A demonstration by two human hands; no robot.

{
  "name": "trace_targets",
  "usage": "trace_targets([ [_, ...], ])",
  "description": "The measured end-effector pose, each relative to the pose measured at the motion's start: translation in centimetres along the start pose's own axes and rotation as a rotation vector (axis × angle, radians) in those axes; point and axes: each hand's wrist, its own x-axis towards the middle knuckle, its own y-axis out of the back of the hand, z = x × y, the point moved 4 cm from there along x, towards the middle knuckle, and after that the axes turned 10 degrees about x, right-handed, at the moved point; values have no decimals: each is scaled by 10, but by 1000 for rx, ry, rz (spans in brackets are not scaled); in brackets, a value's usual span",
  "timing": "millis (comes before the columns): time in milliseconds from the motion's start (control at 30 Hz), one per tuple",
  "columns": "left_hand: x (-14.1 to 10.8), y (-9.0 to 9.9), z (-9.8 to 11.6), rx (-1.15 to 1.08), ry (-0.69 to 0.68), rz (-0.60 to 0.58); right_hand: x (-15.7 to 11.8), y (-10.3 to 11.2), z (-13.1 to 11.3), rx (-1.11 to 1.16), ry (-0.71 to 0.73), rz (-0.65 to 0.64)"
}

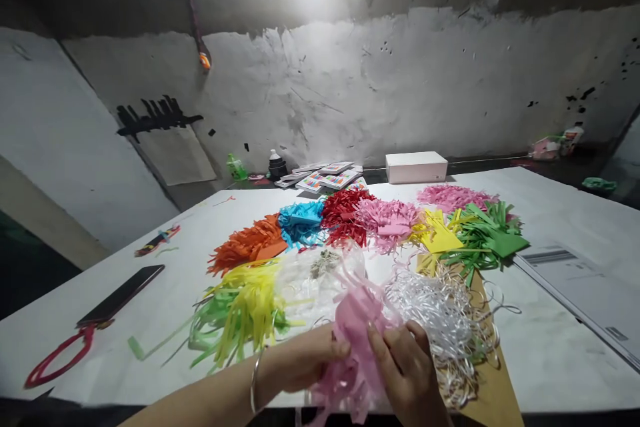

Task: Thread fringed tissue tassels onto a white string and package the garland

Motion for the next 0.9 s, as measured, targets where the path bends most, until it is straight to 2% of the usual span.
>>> trace_targets([
  [100,4,-20,-37,-208,169,-88,-5,-3,9,-10,4,-14],
  [167,10,-26,-50,-252,221,-111,-9,4,24,-47,-2,-13],
  [267,16,-25,-46,-193,195,-115,-16,27,48,-148,-32,30],
  [333,15,-15,-37,-50,185,-73,-20,40,57,-217,-53,63],
  [433,1,15,-26,165,191,20,-28,36,51,-241,-83,41],
  [567,-44,79,-19,297,211,156,-41,-10,21,-136,-123,-59],
  [633,-73,110,-15,493,174,317,-49,-37,4,-70,-130,-110],
  [700,-100,128,-9,858,37,588,-56,-59,-10,-11,-153,-147],
  [733,-110,127,-6,1046,-58,702,-58,-67,-15,14,-169,-161],
  [767,-114,118,-6,1198,-157,753,-58,-74,-20,34,-174,-180],
  [800,-113,105,-10,1292,-245,732,-58,-80,-25,52,-159,-211],
  [833,-107,89,-17,1351,-324,635,-57,-86,-30,73,-125,-251],
  [900,-85,54,-35,1400,-407,329,-57,-93,-37,127,-72,-314],
])
